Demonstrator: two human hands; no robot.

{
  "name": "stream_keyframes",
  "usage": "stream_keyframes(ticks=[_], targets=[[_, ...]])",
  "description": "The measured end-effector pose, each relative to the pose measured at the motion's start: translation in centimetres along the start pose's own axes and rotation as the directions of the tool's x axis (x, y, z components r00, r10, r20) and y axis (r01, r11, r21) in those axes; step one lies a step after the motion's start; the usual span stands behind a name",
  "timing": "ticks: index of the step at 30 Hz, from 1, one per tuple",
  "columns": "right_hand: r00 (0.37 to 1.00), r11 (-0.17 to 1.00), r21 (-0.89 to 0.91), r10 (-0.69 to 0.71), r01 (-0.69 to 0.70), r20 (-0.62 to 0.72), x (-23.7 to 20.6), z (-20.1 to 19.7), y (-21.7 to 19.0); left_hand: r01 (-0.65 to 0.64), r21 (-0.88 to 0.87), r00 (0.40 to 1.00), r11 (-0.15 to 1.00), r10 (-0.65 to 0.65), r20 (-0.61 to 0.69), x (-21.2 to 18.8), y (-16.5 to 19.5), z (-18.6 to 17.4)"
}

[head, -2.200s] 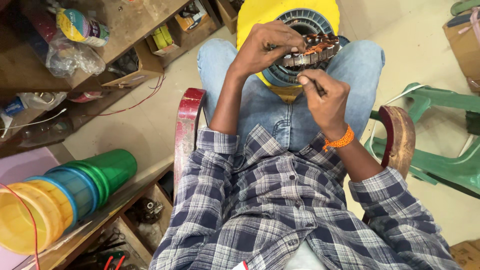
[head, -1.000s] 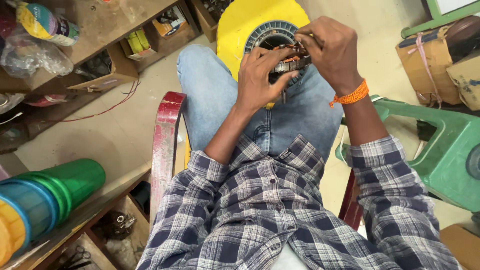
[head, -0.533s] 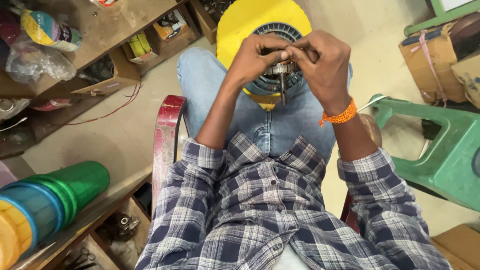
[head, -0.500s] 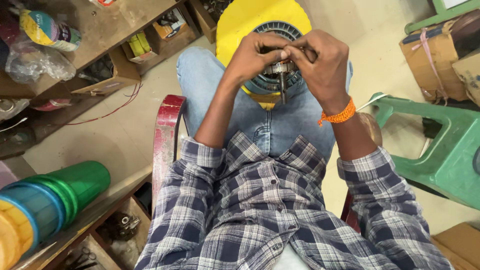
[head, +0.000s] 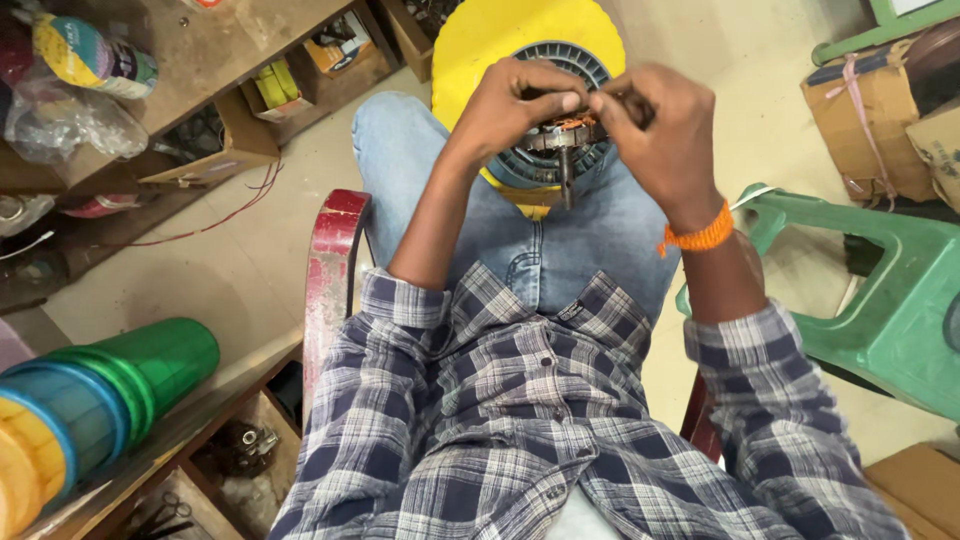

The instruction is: The person sits on a chair with an electric motor armature resting on their lap and uses a screwdriver-like tool to pry and adjust the copper windings, turning the armature as they work. They briefly reach toward a workbench and pick up a pen-like tool before resuming work on the windings.

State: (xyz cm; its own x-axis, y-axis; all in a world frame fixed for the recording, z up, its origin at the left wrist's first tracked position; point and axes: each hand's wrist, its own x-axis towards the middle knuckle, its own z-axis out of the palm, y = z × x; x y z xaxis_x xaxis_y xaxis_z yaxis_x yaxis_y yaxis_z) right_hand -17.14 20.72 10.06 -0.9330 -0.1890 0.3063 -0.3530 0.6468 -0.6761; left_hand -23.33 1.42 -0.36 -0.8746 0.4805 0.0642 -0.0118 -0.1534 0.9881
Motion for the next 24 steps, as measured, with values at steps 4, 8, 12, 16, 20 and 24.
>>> stream_keyframes(ticks=[4, 8, 12, 16, 20, 24], targets=[[0.998, 0.996, 0.072, 0.061, -0.061, 0.013, -2.4, 0.3, -1.8, -0.222, 0.105, 0.970, 0.969, 0.208, 0.128, -0.6, 0.1, -2.2], [0.968, 0.968, 0.054, 0.242, -0.245, 0.065, -4.6, 2.3, -2.0, -0.337, 0.219, 0.935, 0.916, 0.298, 0.193, -0.7, 0.2, -2.9], [0.938, 0.932, 0.116, 0.333, -0.343, 0.099, -6.3, 4.4, -0.6, -0.328, 0.222, 0.936, 0.918, 0.284, 0.208, -0.4, 0.8, -2.9], [0.946, 0.924, 0.206, 0.301, -0.321, 0.122, -8.1, 4.9, 0.8, -0.359, 0.290, 0.933, 0.887, 0.333, 0.139, -1.5, 2.6, -2.2], [0.955, 0.942, 0.157, 0.288, -0.297, 0.075, -7.5, 2.0, 2.2, -0.359, 0.596, 0.890, 0.719, 0.456, -0.014, -4.4, 4.0, 0.9], [0.968, 0.968, 0.062, 0.240, -0.244, 0.068, -5.5, -2.3, 2.1, -0.244, 0.711, 0.855, 0.660, 0.492, -0.163, -5.1, 3.5, 3.9]])
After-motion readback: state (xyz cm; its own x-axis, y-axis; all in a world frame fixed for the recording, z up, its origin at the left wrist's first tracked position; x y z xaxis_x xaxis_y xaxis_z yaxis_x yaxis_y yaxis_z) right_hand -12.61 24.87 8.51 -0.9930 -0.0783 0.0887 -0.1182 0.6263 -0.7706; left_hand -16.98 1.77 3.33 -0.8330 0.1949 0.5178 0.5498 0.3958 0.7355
